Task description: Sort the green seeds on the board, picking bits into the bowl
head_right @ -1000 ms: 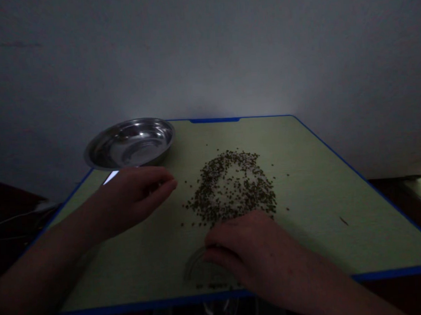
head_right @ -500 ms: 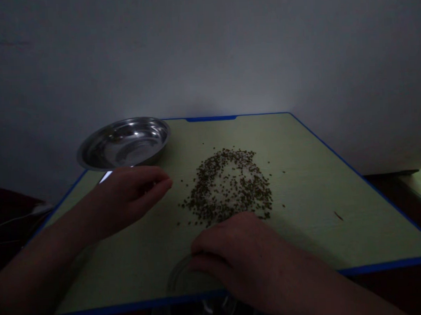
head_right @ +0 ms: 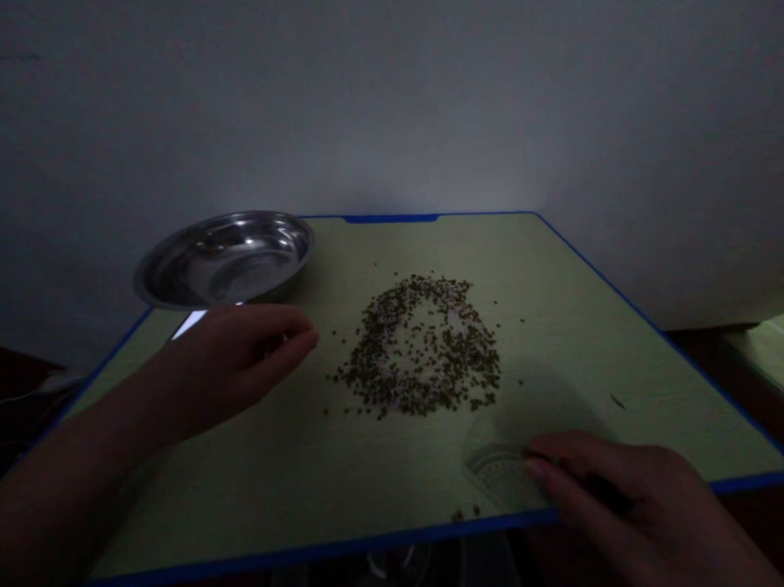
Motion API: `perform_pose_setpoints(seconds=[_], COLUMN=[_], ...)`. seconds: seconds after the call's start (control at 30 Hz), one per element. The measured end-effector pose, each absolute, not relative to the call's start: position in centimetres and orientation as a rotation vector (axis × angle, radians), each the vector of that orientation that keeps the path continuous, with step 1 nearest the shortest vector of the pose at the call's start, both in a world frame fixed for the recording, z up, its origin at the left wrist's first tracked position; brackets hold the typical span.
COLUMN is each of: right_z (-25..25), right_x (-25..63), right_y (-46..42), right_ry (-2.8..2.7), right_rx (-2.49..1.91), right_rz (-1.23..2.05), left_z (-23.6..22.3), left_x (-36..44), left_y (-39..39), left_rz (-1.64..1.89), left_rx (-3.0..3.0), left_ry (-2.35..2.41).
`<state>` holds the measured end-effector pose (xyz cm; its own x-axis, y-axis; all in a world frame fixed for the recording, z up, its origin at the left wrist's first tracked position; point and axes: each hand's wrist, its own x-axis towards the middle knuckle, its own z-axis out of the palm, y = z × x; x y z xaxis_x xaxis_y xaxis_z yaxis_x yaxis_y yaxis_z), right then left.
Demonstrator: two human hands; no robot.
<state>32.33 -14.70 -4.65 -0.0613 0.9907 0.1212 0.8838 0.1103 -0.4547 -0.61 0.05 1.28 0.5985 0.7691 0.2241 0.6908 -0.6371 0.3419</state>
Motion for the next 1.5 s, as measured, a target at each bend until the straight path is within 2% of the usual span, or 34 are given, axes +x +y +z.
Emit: perform_pose_setpoints(seconds=[0.37,0.6,1.1,1.5], right_z=[-2.6,-2.4,-2.2,-0.6], right_x=[25.8,26.8,29.5,22.2], right_y=[-13.5,-12.2,-7.9,-6.6], right_ry=[-2.072,-1.978,-2.137,-2.408], right_rx=[-1.549,-1.591,-1.629,-1.464], right_rz=[0.586,0.409,0.272,0.390], left_z=[1.2,1.1,1.0,0.9], left_x=[-0.7,-0.7,-0.6,-0.9], left_y=[0.1,-0.1,-0.1,-0.2], left_rz=[0.521,0.502,0.496,0.500], left_rx=[2.601,2.608,2.603,2.604], left_ry=[1.215,1.235,1.224,1.276])
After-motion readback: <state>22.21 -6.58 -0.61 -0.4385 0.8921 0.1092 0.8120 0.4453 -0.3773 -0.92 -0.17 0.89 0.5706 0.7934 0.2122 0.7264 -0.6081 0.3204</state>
